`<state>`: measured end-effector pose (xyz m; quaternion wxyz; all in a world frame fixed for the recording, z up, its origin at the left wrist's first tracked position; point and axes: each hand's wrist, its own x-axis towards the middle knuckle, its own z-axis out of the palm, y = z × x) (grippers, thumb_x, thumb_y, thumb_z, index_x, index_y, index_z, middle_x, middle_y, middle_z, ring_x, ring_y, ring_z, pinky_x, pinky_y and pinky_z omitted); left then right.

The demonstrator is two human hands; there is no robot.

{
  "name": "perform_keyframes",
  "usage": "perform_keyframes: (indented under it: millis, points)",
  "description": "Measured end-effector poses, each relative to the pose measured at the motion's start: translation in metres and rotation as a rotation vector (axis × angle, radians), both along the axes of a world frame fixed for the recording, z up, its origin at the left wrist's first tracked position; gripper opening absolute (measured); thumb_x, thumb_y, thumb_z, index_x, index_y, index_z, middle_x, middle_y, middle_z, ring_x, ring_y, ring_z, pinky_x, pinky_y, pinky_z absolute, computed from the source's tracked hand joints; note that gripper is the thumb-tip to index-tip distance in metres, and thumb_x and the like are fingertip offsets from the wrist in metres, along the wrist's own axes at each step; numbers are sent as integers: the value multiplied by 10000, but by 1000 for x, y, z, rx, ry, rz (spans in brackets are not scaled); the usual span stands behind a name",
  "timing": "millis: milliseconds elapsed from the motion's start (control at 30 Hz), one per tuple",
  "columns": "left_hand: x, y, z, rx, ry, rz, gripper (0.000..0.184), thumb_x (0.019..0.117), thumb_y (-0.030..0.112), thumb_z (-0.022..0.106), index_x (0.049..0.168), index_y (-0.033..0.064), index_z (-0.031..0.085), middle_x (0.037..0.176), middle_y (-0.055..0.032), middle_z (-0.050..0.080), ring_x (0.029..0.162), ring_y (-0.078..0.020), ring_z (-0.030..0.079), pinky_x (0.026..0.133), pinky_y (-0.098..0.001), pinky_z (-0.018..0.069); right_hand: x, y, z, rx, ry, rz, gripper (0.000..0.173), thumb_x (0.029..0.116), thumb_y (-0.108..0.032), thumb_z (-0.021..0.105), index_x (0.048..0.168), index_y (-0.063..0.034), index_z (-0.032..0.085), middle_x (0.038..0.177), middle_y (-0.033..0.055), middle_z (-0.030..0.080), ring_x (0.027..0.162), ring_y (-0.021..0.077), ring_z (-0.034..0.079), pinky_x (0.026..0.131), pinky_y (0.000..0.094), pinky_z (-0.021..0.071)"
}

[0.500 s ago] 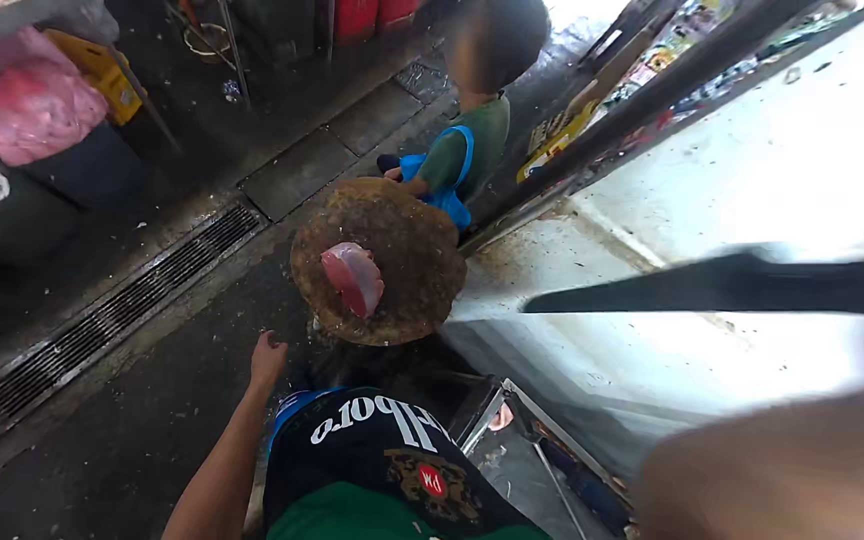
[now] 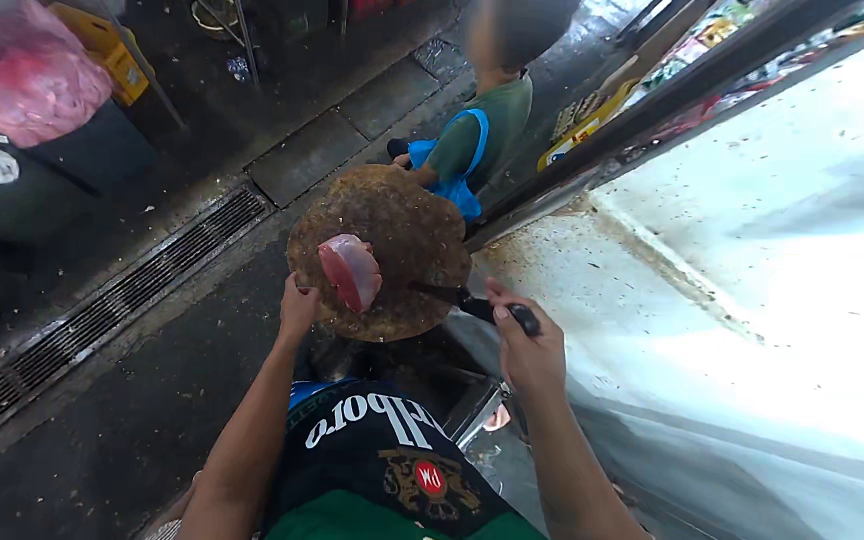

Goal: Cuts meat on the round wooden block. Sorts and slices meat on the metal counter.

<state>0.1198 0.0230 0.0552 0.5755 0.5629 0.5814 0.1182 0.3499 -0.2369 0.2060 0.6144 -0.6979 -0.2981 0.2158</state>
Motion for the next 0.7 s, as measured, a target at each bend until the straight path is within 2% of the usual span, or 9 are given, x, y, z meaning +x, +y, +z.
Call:
perform_keyframes:
  millis: [67, 133, 267, 333, 400, 467, 567, 633, 700]
  points:
    - [18, -6, -3, -9, 17, -22, 668, 991, 204, 614, 1576, 84, 316, 1149, -191, 688, 903, -282, 720, 811, -475, 613, -5, -31, 13, -119, 427, -108, 256, 969, -129, 535, 1178, 9, 586, 1344, 172, 605, 1076, 312, 692, 854, 490, 626]
    - [32, -10, -7, -22, 45, -33, 652, 995, 212, 613, 1568, 87, 328, 1116, -184, 691, 865, -274, 720, 782, -467, 614, -3, -59, 14, -60, 767, -160, 270, 981, -191, 549, 1183, -12, 538, 1193, 231, 658, 987, 430, 725, 837, 584, 631]
    - [52, -11, -14, -29, 33, 31, 638, 1024, 305, 597, 1564, 82, 343, 1178, -228, 665, 900, -310, 710, 807, -498, 603, 10, -91, -3, -9, 1125, -278, 333, 1091, -222, 387, 1193, 22, 589, 1142, 295, 688, 985, 435, 732, 825, 522, 643]
    - [61, -13, -11, 40, 62, 11, 654, 1019, 386, 610, 1547, 87, 365, 1164, -239, 671, 933, -345, 702, 818, -548, 591, 20, -103, -14, -125, 1189, -136, 417, 1095, -227, 356, 1490, -136, 455, 1258, 265, 659, 930, 357, 749, 728, 414, 654]
    - [76, -7, -6, 147, 106, -10, 685, 983, 386, 670, 1526, 82, 385, 1109, -220, 680, 963, -354, 687, 845, -573, 569, 35, -105, -31, -228, 1230, 88, 561, 1067, -230, 383, 1610, -264, 244, 1282, 254, 652, 776, 271, 738, 588, 320, 613]
    - [87, 1, -4, 201, 150, -37, 746, 926, 321, 748, 1520, 57, 383, 1170, -212, 689, 1077, -354, 690, 947, -579, 558, 42, -99, -54, -351, 1239, 190, 501, 1084, -270, 388, 1572, -170, 338, 1097, 190, 706, 627, 167, 673, 496, 252, 554]
    - [88, 0, -7, 187, 158, -24, 747, 881, 226, 765, 1505, 52, 393, 1144, -222, 687, 1028, -359, 696, 900, -574, 567, 40, -87, -70, -498, 1210, 289, 388, 1052, -302, 445, 1338, -62, 552, 787, 37, 614, 510, 73, 575, 445, 208, 520]
    - [80, -1, -15, 159, 108, -6, 726, 893, 229, 750, 1500, 73, 385, 1087, -219, 690, 924, -349, 703, 805, -563, 583, 34, -79, -58, -574, 1065, 309, 322, 976, -225, 574, 1240, -44, 538, 773, 82, 639, 529, 146, 628, 463, 278, 565]
    - [72, -1, -25, 111, 34, 0, 724, 911, 253, 759, 1509, 105, 377, 1072, -201, 690, 875, -319, 706, 775, -535, 600, 24, -69, -48, -592, 875, 350, 442, 932, -120, 659, 1330, -57, 479, 893, 161, 706, 625, 255, 694, 554, 375, 613]
